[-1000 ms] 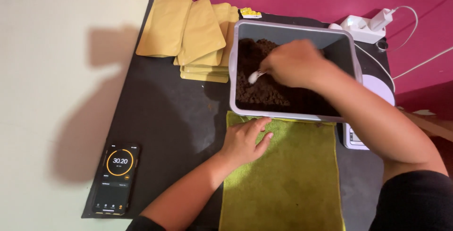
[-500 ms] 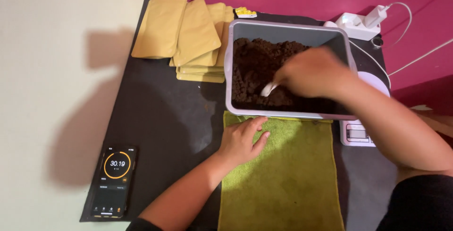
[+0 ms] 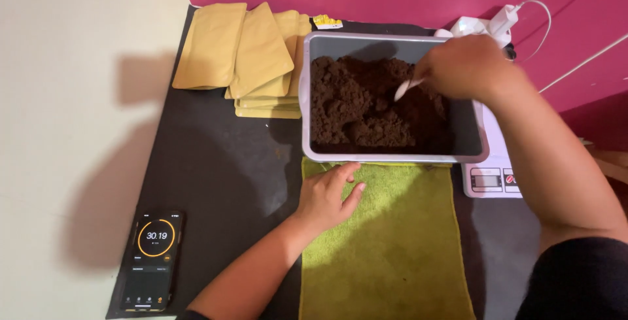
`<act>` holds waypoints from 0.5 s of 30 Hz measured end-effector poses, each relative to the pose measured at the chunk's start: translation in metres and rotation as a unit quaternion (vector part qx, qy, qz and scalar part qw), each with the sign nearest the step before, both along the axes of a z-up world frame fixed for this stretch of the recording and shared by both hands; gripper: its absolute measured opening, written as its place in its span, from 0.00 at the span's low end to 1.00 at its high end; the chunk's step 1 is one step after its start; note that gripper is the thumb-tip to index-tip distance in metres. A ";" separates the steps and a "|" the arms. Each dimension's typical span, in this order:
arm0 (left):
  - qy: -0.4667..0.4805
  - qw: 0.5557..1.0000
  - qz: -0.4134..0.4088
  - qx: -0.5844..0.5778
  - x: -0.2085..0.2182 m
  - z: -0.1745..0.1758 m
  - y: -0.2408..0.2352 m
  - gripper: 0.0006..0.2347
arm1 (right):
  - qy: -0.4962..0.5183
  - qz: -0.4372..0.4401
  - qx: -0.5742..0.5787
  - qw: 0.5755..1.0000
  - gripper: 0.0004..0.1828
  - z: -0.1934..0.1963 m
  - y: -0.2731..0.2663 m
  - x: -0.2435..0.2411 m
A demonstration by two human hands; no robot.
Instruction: A person fills a coffee bag with ground coffee from a bin and uses a spoon to reach a specific weight on a digital scale.
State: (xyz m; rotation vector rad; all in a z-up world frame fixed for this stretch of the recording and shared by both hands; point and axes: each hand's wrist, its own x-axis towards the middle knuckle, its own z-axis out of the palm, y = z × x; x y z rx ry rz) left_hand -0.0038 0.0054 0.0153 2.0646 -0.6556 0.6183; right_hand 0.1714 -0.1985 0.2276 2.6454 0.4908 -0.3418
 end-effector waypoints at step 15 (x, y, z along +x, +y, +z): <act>-0.026 0.999 0.033 0.026 -0.001 -0.006 -0.001 0.15 | -0.012 0.099 -0.037 0.994 0.21 -0.033 0.070 0.025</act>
